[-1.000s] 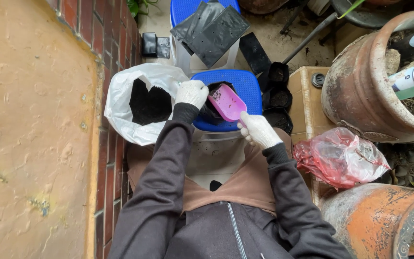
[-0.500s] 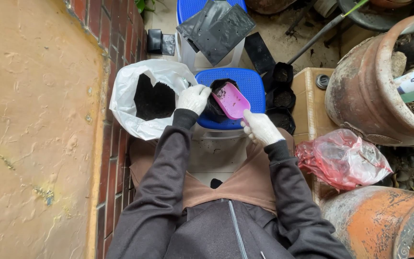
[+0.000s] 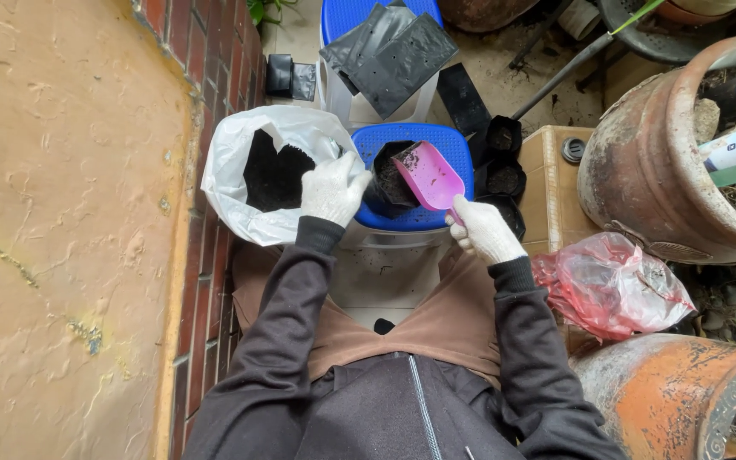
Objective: Filling small black nursery pots with soil from a large white bag using a pink hand scoop.
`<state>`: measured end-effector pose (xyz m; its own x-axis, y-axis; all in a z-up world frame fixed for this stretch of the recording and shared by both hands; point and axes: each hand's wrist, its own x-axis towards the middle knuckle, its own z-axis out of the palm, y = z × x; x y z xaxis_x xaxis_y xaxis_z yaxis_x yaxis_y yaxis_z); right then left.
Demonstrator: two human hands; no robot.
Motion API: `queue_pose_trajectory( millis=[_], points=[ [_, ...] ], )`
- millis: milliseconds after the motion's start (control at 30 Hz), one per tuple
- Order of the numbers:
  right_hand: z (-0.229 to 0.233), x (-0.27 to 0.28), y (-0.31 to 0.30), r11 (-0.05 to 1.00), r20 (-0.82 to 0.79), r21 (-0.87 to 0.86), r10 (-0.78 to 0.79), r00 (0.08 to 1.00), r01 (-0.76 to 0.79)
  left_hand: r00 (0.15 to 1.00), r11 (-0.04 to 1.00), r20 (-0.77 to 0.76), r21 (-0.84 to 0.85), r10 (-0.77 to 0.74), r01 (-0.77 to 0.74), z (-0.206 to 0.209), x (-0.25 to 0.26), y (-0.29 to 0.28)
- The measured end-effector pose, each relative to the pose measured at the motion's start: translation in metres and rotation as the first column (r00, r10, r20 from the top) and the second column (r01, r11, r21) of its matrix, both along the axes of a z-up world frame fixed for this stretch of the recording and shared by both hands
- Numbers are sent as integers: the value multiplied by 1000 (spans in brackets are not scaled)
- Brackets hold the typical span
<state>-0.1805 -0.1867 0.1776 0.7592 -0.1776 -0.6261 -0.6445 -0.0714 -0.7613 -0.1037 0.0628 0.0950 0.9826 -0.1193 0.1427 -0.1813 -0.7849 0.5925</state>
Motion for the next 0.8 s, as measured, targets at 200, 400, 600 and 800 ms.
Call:
queue_pose_trajectory(
  millis=[200,400,600,800],
  points=[
    [8,-1,17,998,11,56,-36,999,36,941,945,328,325,-85,-28,12,-16,27],
    [0,7,39,984,80,180,-3,997,-11,950,894,310,437,-41,-104,-14,-21,62],
    [3,12,79,973,72,194,114,991,-126,951,912,308,387,8,-133,-13,-33,87],
    [1,11,115,944,83,234,219,972,-232,955,917,288,360,66,-172,-44,-39,104]
  ],
)
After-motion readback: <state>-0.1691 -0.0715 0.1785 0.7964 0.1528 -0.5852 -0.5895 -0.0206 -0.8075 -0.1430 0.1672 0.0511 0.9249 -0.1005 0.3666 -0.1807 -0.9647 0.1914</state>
